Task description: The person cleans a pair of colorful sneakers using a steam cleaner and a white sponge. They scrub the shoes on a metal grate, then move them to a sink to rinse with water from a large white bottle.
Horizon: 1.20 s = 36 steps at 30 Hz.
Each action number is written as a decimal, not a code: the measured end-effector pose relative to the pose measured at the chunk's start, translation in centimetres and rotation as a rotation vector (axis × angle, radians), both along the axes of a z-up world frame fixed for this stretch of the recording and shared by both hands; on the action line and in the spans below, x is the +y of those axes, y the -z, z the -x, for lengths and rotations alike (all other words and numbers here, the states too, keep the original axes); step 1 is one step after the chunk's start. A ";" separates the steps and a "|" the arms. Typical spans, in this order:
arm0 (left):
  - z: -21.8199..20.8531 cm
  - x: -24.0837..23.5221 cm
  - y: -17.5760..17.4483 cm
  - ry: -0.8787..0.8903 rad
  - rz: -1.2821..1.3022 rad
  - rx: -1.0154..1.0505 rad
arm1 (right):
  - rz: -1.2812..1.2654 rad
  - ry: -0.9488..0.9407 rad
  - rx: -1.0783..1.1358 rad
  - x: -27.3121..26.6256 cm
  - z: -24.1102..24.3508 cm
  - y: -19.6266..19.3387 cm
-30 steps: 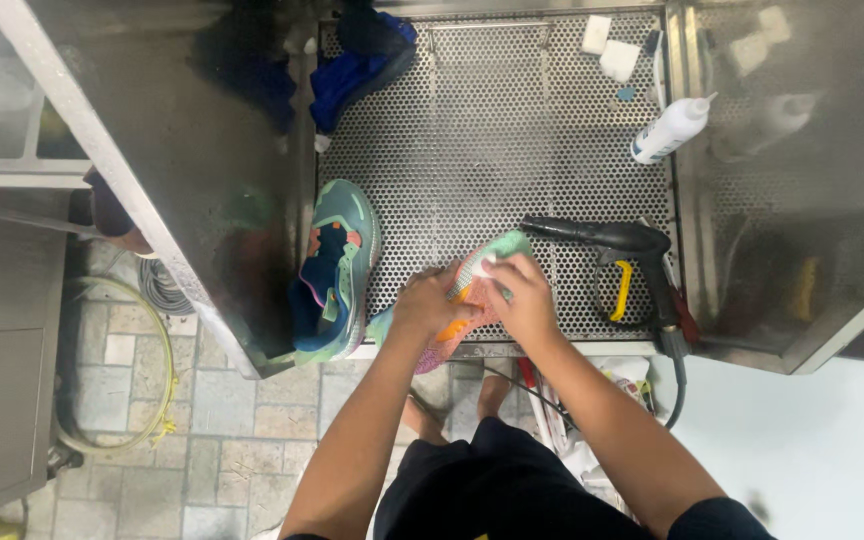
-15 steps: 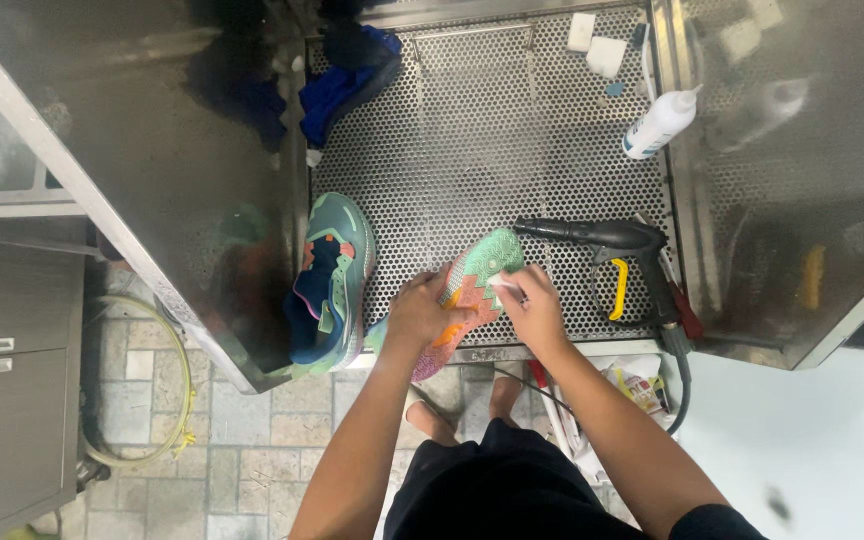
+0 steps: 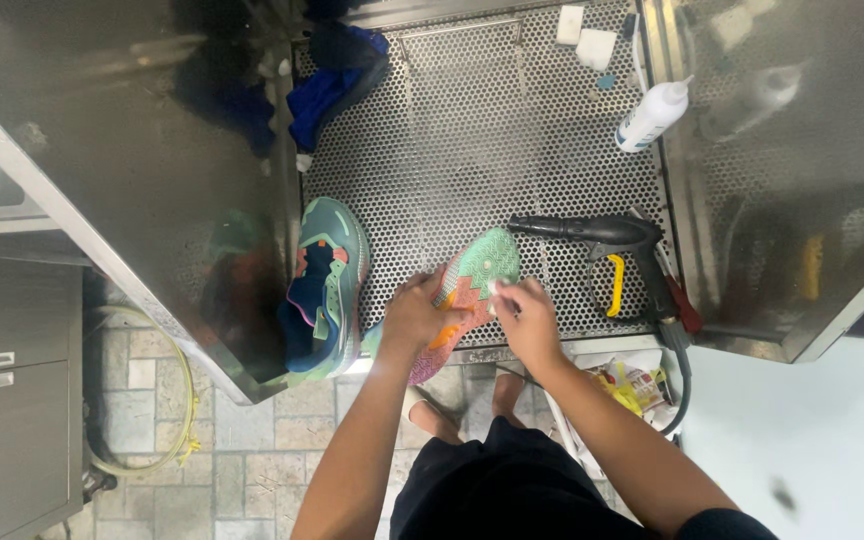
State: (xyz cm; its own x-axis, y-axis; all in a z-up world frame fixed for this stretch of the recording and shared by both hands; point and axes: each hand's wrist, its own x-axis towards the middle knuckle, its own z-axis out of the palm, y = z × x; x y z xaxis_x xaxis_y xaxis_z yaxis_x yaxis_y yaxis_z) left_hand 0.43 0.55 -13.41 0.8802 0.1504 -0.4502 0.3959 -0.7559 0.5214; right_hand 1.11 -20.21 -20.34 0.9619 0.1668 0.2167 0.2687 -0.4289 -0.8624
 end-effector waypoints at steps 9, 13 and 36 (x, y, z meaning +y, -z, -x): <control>0.0 0.0 0.2 0.018 -0.013 0.011 | -0.115 0.079 0.020 -0.1 -8.2 -1.4; -0.7 0.5 0.2 0.048 -0.032 0.037 | 0.025 0.078 -0.062 1.9 -4.7 -1.0; 8.7 0.1 -2.3 0.063 -0.182 -0.509 | -0.021 0.073 -0.077 2.4 -6.4 -1.4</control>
